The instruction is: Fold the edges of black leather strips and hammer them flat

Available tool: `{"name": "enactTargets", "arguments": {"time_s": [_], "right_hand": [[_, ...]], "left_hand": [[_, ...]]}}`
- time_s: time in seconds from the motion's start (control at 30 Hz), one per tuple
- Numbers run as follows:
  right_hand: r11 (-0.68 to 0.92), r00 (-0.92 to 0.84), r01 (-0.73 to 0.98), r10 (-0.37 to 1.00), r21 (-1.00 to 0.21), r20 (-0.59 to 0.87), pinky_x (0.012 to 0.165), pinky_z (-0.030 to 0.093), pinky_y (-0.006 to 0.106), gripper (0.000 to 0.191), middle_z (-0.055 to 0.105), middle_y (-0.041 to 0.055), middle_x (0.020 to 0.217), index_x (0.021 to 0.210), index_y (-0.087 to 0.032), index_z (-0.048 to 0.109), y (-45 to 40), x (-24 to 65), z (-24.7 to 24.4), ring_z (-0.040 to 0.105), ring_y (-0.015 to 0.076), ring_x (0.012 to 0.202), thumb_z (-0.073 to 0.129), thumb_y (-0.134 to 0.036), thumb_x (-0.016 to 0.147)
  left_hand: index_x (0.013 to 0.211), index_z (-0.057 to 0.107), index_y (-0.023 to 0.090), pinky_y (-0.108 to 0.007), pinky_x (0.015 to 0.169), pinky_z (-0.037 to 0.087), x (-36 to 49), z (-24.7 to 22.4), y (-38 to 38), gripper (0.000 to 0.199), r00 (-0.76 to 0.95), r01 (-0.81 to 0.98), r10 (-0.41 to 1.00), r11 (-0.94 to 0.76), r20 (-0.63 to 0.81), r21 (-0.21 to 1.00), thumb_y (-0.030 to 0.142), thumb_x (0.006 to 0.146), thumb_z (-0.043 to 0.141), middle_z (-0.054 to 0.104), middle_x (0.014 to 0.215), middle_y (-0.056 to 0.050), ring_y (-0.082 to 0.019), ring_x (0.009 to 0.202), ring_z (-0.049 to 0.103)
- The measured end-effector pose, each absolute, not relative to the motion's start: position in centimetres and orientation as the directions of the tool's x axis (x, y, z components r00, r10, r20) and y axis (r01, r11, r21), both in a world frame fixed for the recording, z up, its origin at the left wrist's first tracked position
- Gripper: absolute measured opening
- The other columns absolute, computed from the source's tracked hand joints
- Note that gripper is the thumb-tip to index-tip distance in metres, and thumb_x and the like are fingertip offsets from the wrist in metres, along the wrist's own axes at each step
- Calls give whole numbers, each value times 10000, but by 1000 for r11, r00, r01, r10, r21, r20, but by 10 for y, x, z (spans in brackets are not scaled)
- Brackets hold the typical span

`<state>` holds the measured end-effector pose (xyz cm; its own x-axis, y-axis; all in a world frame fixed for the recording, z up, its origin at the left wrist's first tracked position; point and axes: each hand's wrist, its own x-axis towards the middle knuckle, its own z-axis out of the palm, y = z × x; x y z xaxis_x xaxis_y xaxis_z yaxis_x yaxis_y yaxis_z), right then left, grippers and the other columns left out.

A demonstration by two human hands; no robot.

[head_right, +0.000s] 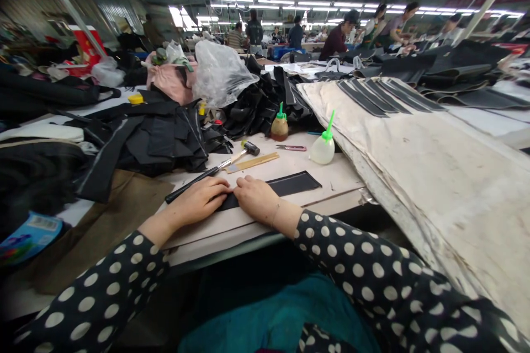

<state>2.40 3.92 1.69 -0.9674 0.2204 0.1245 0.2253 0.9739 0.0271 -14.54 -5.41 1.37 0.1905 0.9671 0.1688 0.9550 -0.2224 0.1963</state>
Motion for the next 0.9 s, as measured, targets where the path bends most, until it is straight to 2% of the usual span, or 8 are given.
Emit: {"name": "enactTargets", "arguments": {"time_s": [0.13,0.23,0.3,0.43,0.57,0.63,0.8,0.9], "right_hand": [[969,-962,234,243,-84,121,809,408,307,191,558,98,939,960,-132,613,46,22,17,502,198,922,446,-193,891],[949,-955,258,280,-183,104,855,388,308,209,570,101,997,1014,-149,602,58,24,19,508,202,981,525,-268,861],[925,-938,328,343,-192,47,821,403,312,262,585,109,988,984,-139,603,67,27,24,527,223,960,580,-340,818],[847,-872,486,452,-215,-188,676,432,302,364,624,84,876,912,-150,602,80,36,42,572,224,803,612,-474,748],[812,-836,507,380,-290,-396,584,441,278,262,618,59,810,847,-174,612,72,51,63,568,187,711,566,-423,782],[793,-818,522,362,-313,-447,534,445,269,232,606,61,800,859,-177,610,62,59,71,560,174,672,539,-390,799],[762,-781,555,339,-334,-525,438,450,289,298,586,71,832,942,-192,582,54,72,73,552,185,605,546,-431,768],[725,-793,569,360,-387,-491,496,469,306,379,600,79,891,979,-192,571,57,78,65,571,196,646,548,-496,755]], "left_hand": [[1085,592,217,-384,950,389,-142,8,-58,326,89,950,980,-137,177,280,394,852,450,562,1152,-63,-228,1075,496],[1191,515,197,-405,977,368,-142,0,-61,448,-75,928,974,-11,215,373,418,801,523,536,1204,-84,-247,1126,469],[1138,547,191,-407,976,368,-142,-3,-63,423,-129,913,966,26,226,407,413,778,550,547,1176,-83,-251,1111,478],[988,606,205,-402,964,370,-139,-1,-64,286,-161,890,961,43,226,453,375,761,570,565,1125,-56,-241,1075,493],[934,609,188,-377,915,401,-134,1,-62,231,-192,850,959,57,207,524,281,723,596,594,1034,-55,-229,1010,523],[942,603,180,-349,871,425,-131,0,-59,243,-184,814,965,43,186,579,245,709,594,606,975,-48,-213,949,547],[1137,533,203,-300,795,444,-125,-4,-47,463,-156,718,979,21,132,696,224,680,606,589,901,-15,-174,853,558],[1160,522,201,-288,765,436,-123,-4,-36,496,-144,688,983,17,114,725,220,671,605,572,855,-3,-163,806,549]]}}
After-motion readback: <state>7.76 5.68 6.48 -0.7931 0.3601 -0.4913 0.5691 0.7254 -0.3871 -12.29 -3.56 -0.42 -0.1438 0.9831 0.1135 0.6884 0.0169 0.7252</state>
